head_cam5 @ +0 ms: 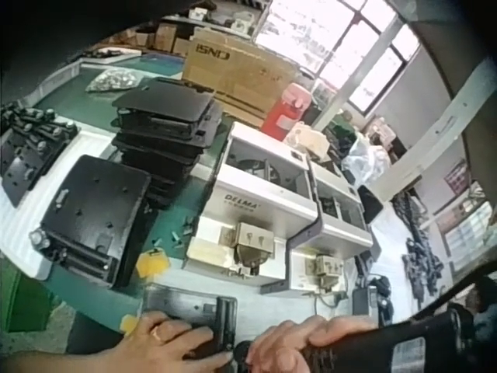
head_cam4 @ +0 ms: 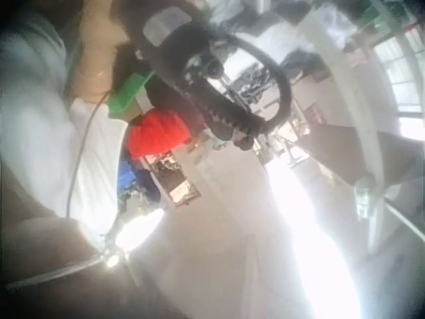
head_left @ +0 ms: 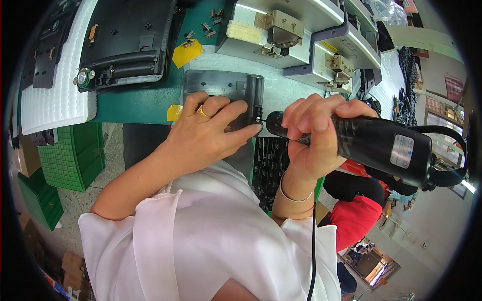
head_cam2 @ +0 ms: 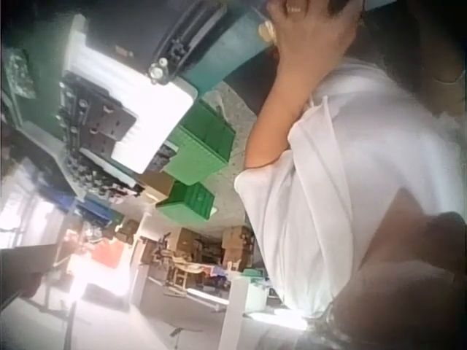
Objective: The person drives screws into black plastic electronic enclosures using an electric screwdriver.
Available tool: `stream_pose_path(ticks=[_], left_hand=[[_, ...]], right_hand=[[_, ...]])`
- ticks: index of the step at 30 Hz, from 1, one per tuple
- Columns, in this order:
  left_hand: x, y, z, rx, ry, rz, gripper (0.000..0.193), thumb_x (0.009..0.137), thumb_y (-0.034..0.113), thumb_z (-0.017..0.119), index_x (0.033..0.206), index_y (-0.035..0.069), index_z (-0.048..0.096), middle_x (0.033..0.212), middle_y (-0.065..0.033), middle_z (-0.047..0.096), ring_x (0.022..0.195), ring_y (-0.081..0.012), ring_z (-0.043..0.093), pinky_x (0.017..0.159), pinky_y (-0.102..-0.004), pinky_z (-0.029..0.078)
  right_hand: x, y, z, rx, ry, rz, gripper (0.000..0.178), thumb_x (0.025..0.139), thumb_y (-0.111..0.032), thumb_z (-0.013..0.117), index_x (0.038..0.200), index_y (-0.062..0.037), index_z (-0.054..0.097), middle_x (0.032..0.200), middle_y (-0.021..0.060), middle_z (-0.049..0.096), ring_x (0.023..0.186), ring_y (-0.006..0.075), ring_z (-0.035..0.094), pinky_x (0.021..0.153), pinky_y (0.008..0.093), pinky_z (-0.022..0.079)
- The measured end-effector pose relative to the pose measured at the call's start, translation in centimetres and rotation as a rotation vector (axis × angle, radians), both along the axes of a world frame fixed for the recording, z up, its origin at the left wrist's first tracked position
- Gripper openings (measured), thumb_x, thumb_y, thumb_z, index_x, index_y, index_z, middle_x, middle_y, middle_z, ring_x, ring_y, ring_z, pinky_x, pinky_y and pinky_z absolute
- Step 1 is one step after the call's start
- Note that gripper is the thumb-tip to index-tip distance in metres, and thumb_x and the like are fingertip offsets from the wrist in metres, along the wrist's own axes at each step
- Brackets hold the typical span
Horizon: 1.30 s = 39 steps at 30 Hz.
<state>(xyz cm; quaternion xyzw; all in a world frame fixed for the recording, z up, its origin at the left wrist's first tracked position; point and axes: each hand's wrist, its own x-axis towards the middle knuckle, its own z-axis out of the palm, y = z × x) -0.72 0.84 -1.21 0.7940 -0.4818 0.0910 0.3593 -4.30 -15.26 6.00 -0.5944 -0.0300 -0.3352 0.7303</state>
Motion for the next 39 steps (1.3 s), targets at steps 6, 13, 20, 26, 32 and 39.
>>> stream_pose_path(ticks=[6,13,20,26,32,39], left_hand=[[-0.1,0.4,-0.2,0.005,0.000,0.003,0.038,0.066,0.020,0.071,0.103,0.027,0.069,0.111,0.0002,0.058,0.100,-0.0165,0.051,0.092,-0.0380,0.033],[-0.2,-0.6,-0.7,0.009,-0.034,0.025,0.039,0.069,0.022,0.074,0.108,0.029,0.068,0.113,-0.0006,0.056,0.103,-0.0193,0.049,0.092,-0.0400,0.033],[0.3,-0.9,-0.2,0.046,0.038,-0.014,0.045,0.070,0.024,0.077,0.113,0.031,0.067,0.119,-0.0037,0.053,0.106,-0.0254,0.047,0.094,-0.0430,0.032],[0.5,-0.7,-0.2,0.051,0.045,-0.012,0.043,0.070,0.025,0.077,0.111,0.030,0.068,0.118,-0.0044,0.054,0.106,-0.0262,0.047,0.094,-0.0429,0.032],[0.5,-0.7,-0.2,0.038,0.053,-0.020,0.043,0.069,0.024,0.077,0.111,0.030,0.069,0.116,-0.0046,0.054,0.106,-0.0263,0.048,0.094,-0.0426,0.033],[0.5,-0.7,0.2,0.054,0.044,-0.032,0.043,0.068,0.022,0.077,0.110,0.027,0.068,0.116,-0.0036,0.054,0.105,-0.0230,0.050,0.093,-0.0424,0.036]], right_hand=[[0.1,0.8,-0.2,-0.198,0.005,-0.051,0.043,0.081,0.002,0.069,0.108,-0.0056,0.036,0.064,0.0087,0.054,0.048,0.0154,0.054,0.049,0.0267,0.048],[1.4,-2.6,2.6,0.044,-0.239,-0.059,0.041,0.090,-0.008,0.053,0.128,-0.0093,0.037,0.070,0.0060,0.051,0.054,0.0185,0.051,0.056,0.0372,0.049],[6.4,-2.1,3.8,-0.077,-0.336,-0.217,0.042,0.085,-0.001,0.060,0.121,0.0003,0.036,0.066,0.0101,0.056,0.051,0.0197,0.056,0.055,0.0385,0.054],[7.6,-1.7,3.0,-0.099,-0.332,-0.177,0.042,0.084,0.002,0.061,0.119,-0.0002,0.037,0.068,0.0114,0.058,0.051,0.0178,0.056,0.055,0.0356,0.055],[7.7,-1.9,3.2,-0.096,-0.319,-0.057,0.042,0.084,0.003,0.062,0.118,-0.0005,0.038,0.069,0.0103,0.059,0.053,0.0156,0.057,0.054,0.0320,0.053],[8.2,-1.9,4.4,-0.271,-0.111,-0.067,0.039,0.085,-0.002,0.059,0.119,0.0013,0.040,0.067,0.0129,0.055,0.049,0.0195,0.053,0.054,0.0393,0.051]])
